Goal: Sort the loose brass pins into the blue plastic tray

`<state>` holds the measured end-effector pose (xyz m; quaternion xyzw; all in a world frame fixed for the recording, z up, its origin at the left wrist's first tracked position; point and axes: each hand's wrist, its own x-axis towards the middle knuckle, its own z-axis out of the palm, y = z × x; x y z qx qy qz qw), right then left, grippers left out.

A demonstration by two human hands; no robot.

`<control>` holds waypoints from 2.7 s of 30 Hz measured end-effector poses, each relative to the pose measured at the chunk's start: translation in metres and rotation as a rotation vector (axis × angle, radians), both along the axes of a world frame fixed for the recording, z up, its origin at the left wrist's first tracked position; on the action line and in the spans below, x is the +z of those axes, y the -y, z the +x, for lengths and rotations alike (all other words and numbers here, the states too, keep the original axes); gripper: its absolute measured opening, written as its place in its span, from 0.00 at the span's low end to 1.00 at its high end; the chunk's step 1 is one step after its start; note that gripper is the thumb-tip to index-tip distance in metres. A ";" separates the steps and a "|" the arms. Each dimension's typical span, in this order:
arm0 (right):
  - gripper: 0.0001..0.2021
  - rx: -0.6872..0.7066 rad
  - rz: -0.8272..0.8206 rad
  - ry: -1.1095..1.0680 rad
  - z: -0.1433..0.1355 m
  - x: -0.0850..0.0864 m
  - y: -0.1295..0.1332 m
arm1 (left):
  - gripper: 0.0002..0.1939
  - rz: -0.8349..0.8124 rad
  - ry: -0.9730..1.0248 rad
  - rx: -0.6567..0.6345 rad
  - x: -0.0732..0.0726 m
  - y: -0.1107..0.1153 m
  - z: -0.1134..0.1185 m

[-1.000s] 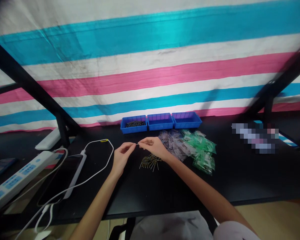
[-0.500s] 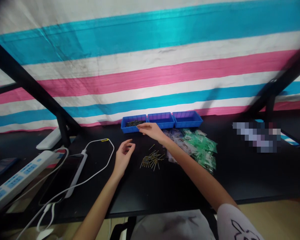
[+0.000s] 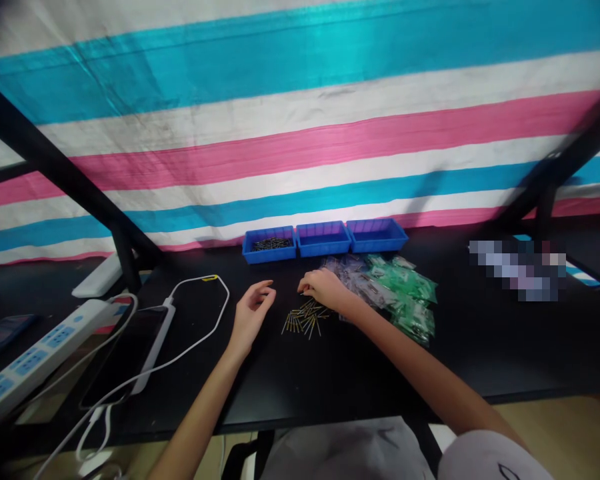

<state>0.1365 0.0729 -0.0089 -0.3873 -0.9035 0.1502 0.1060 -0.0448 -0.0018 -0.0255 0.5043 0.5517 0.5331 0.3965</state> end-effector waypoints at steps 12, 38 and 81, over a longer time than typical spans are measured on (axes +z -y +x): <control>0.12 -0.003 -0.412 -0.705 -0.025 0.018 0.024 | 0.11 -0.060 0.090 -0.168 0.009 0.006 0.005; 0.30 0.091 -0.227 -0.318 -0.004 0.040 -0.012 | 0.20 -0.018 -0.096 -0.070 -0.001 0.001 -0.001; 0.16 -0.158 -0.607 -0.877 -0.009 0.016 0.029 | 0.08 0.202 -0.074 -0.079 0.017 -0.007 0.011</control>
